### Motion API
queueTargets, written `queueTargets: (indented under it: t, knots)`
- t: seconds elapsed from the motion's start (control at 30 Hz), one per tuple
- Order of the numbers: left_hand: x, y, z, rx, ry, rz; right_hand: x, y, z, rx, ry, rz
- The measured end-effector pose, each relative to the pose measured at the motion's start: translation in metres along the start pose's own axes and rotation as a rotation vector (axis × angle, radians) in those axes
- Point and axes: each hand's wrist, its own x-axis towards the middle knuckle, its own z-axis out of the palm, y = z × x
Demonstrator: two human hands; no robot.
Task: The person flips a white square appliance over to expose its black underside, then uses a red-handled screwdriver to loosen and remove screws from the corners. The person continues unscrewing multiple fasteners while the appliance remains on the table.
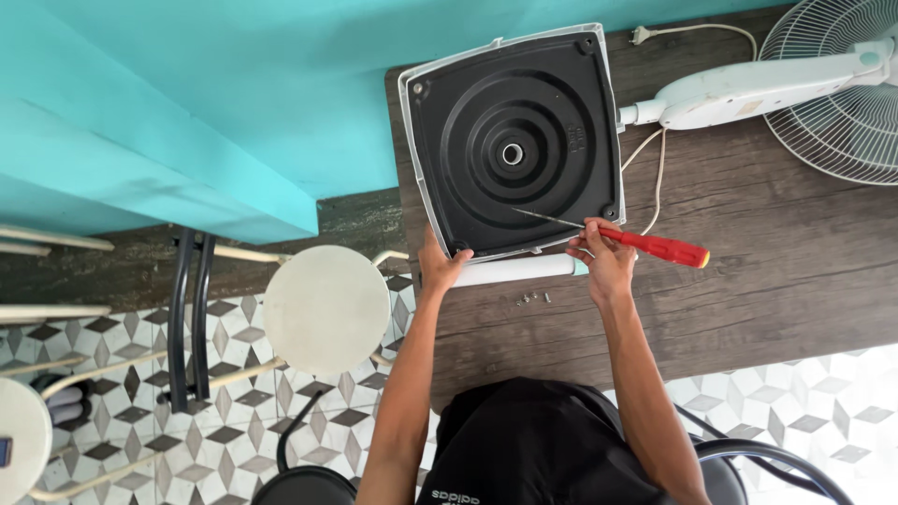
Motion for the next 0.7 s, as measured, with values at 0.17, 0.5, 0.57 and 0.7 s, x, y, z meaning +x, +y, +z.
queueTargets:
  t: [0.17, 0.5, 0.57, 0.7]
  knots:
    - [0.0, -0.002, 0.004, 0.016, 0.019, 0.004, 0.005, 0.009, 0.011, -0.019, -0.012, 0.001]
    - [0.014, 0.01, 0.02, 0.005, 0.013, -0.077, 0.032, 0.039, -0.003, -0.082, 0.04, -0.109]
    - [0.021, 0.01, 0.027, 0.012, 0.025, -0.088, 0.044, 0.045, -0.013, -0.113, 0.072, -0.146]
    - [0.036, 0.004, 0.038, 0.077, 0.072, -0.095, 0.068, 0.048, -0.03, -0.112, 0.095, -0.141]
